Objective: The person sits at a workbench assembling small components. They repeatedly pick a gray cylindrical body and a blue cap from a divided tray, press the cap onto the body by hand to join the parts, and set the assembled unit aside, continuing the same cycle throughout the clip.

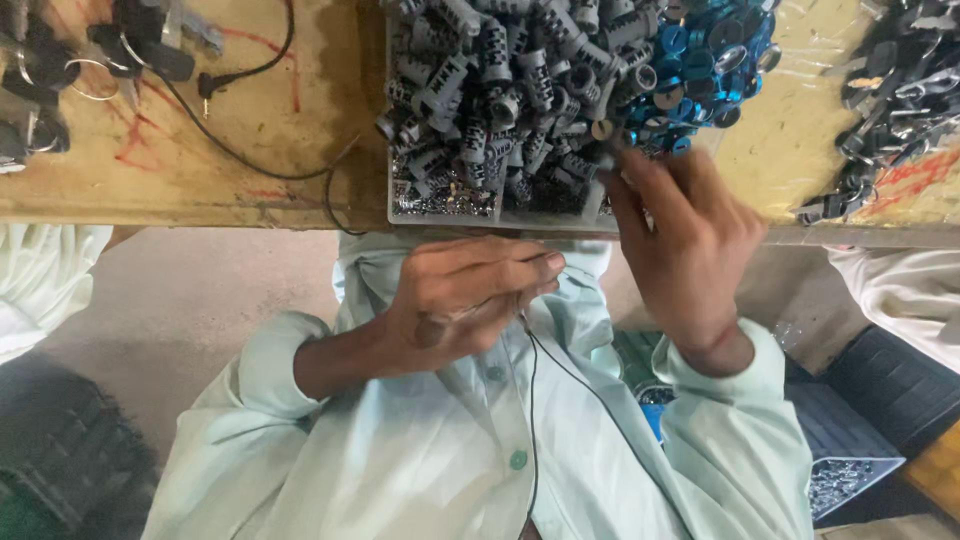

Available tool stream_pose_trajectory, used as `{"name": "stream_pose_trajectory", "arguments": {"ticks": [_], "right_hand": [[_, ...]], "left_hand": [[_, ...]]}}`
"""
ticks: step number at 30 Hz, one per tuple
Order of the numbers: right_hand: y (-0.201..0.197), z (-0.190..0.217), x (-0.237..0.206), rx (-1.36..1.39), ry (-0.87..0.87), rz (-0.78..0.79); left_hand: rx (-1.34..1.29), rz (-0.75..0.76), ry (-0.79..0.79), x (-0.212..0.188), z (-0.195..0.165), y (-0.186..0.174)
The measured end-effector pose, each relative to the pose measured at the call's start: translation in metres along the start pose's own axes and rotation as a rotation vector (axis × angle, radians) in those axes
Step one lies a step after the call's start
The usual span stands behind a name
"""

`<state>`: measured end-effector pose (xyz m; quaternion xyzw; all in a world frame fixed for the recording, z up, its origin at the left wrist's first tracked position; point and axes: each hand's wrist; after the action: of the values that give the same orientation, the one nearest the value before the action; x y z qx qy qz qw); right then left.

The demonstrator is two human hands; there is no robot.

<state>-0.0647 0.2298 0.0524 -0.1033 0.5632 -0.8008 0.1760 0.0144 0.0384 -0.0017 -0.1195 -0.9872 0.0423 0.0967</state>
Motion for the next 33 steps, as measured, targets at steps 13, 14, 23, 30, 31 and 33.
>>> {"name": "stream_pose_trajectory", "arguments": {"ticks": [13, 14, 23, 30, 31, 33], "right_hand": [[0.016, -0.061, -0.068, 0.989, 0.239, 0.392], [0.019, -0.061, -0.067, 0.942, 0.217, 0.353], [0.007, -0.045, -0.046, 0.946, 0.313, 0.161], [0.037, -0.012, -0.010, 0.072, -0.090, 0.149], [0.040, -0.012, -0.007, 0.088, -0.092, 0.139], [0.040, -0.019, -0.007, 0.250, -0.057, 0.130]], "left_hand": [[0.419, 0.107, 0.469, 0.017, 0.021, 0.001], [0.431, 0.108, 0.484, 0.018, 0.021, 0.001], [0.414, 0.162, 0.417, 0.014, 0.021, -0.013], [0.366, 0.249, 0.341, -0.002, 0.016, -0.015], [0.366, 0.239, 0.345, -0.003, 0.016, -0.013], [0.375, 0.200, 0.348, -0.004, 0.016, -0.010]]}}
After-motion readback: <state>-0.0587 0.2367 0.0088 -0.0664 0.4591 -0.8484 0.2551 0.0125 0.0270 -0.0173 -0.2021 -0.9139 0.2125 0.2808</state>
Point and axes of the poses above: each hand's wrist, its own x-axis towards the middle knuckle, its own y-axis out of the palm, z = x × y
